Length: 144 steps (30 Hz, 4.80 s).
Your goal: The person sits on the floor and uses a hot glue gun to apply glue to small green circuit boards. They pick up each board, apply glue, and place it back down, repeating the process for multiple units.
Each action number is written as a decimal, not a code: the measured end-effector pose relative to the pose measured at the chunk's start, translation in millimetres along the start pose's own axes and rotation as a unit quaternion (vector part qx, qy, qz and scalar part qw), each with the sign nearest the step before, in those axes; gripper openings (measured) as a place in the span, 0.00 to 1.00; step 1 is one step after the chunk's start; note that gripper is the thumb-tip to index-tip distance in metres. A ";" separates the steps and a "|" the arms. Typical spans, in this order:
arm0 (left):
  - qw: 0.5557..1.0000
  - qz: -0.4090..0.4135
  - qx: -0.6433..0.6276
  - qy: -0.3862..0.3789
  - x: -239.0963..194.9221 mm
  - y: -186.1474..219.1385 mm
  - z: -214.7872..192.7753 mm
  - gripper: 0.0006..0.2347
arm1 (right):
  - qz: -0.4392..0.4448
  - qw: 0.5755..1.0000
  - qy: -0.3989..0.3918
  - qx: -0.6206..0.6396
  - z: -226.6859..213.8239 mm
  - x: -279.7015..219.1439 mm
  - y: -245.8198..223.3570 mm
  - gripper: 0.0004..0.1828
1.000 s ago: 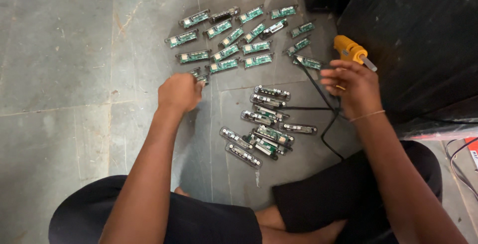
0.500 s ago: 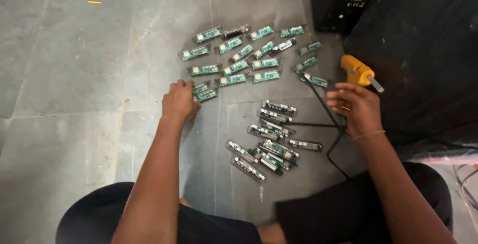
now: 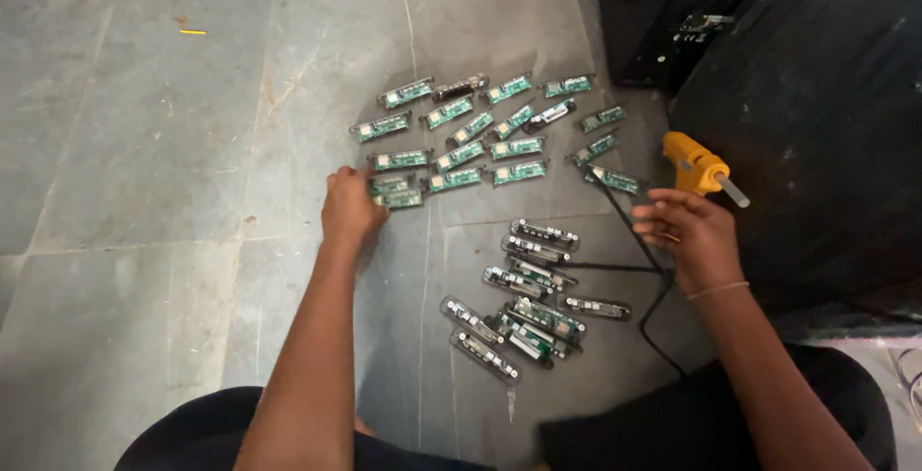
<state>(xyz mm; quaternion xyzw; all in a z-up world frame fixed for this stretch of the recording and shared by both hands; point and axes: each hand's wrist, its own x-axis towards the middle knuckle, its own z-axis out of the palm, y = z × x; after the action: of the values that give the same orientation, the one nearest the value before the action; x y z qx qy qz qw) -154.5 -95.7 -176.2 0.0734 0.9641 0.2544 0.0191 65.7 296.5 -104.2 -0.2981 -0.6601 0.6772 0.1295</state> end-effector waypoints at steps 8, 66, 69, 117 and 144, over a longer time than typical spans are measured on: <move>1.000 0.015 -0.017 0.020 29.7 -12.8 4.3 0.28 | 0.008 1.000 0.006 -0.001 -1.2 -1.4 3.1 0.14; 0.901 0.415 0.118 0.050 49.1 154.8 116.1 0.21 | 0.012 0.998 -0.012 0.055 -1.9 1.0 2.5 0.13; 0.904 0.392 0.154 0.072 56.4 165.6 121.7 0.20 | -0.005 0.998 -0.004 0.064 -6.0 0.5 -8.8 0.13; 0.896 0.413 -0.048 -0.158 41.1 268.9 172.3 0.05 | -0.056 0.956 -0.282 -0.063 -9.0 -3.0 26.8 0.15; 0.957 0.234 -0.167 0.021 54.9 268.4 130.9 0.06 | -0.060 0.741 -0.140 -0.654 0.0 -5.3 38.9 0.18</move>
<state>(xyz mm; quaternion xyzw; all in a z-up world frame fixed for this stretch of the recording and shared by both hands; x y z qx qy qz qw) -163.7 207.2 -157.7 0.2875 0.8638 0.4107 -0.0493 78.4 289.9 -140.8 -0.1709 -0.9681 0.1038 -0.1513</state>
